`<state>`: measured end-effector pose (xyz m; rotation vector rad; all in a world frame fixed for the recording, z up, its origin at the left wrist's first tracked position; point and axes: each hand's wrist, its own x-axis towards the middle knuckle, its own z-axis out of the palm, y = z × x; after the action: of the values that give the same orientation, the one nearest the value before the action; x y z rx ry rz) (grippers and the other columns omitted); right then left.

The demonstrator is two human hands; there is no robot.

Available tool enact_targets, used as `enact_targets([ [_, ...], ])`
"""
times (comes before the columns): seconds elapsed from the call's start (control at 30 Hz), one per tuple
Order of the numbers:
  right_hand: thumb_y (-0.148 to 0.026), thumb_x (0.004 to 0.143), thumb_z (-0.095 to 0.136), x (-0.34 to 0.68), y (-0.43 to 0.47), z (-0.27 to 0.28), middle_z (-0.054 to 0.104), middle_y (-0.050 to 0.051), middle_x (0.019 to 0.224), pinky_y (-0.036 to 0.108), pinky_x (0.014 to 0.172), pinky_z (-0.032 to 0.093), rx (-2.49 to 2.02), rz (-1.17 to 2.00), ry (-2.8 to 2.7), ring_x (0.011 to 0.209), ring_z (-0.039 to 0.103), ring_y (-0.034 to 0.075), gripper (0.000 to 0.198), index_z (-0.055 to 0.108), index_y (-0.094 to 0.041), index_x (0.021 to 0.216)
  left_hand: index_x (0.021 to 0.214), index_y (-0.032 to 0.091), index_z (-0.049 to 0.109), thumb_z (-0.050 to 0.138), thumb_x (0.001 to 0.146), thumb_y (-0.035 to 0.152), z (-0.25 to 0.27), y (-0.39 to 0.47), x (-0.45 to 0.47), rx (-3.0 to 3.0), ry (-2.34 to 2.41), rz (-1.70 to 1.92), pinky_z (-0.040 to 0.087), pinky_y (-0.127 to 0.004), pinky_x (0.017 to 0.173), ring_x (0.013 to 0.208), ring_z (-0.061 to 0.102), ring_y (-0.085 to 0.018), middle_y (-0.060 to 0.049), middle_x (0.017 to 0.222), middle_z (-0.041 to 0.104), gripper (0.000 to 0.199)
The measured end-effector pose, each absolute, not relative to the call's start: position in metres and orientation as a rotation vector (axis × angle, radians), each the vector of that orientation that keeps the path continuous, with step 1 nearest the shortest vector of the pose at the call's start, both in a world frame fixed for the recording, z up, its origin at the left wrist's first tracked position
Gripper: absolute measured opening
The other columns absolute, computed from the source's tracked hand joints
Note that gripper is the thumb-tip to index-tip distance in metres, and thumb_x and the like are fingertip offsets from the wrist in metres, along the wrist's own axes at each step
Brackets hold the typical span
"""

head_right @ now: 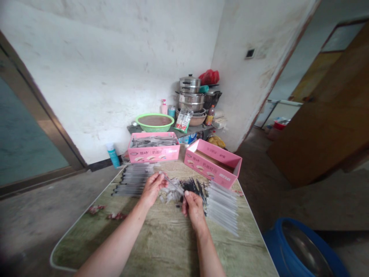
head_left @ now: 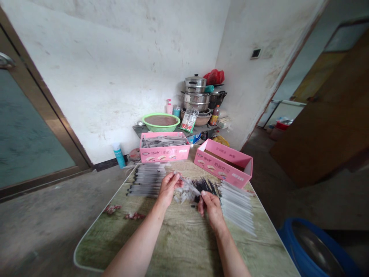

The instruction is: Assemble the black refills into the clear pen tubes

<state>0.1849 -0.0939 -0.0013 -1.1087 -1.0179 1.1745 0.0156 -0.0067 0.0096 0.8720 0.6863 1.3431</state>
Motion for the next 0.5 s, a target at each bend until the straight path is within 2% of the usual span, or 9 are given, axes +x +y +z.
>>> enact_targets([
  [0.3, -0.058, 0.083, 0.062, 0.1840, -0.0944, -0.0015, 0.053, -0.003, 0.040, 0.021, 0.038, 0.034, -1.038, 1.179, -0.984, 0.035, 0.043, 0.010, 0.045, 0.056, -0.019, 0.062, 0.083, 0.012, 0.068, 0.083, 0.063, 0.050, 0.0067, -0.0055, 0.0167, 0.858, 0.767, 1.371, 0.053, -0.023, 0.054, 0.056, 0.065, -0.015, -0.003, 0.068, 0.068, 0.045],
  [0.5, -0.048, 0.078, 0.073, 0.1849, -0.0941, 0.0013, 0.059, -0.001, 0.046, 0.021, 0.043, 0.039, -1.040, 1.168, -0.999, 0.039, 0.048, 0.010, 0.036, 0.059, -0.017, 0.065, 0.080, 0.011, 0.067, 0.083, 0.062, 0.050, 0.0016, -0.0029, 0.0160, 0.820, 0.825, 1.380, 0.053, -0.024, 0.051, 0.052, 0.064, -0.014, -0.003, 0.062, 0.067, 0.046],
])
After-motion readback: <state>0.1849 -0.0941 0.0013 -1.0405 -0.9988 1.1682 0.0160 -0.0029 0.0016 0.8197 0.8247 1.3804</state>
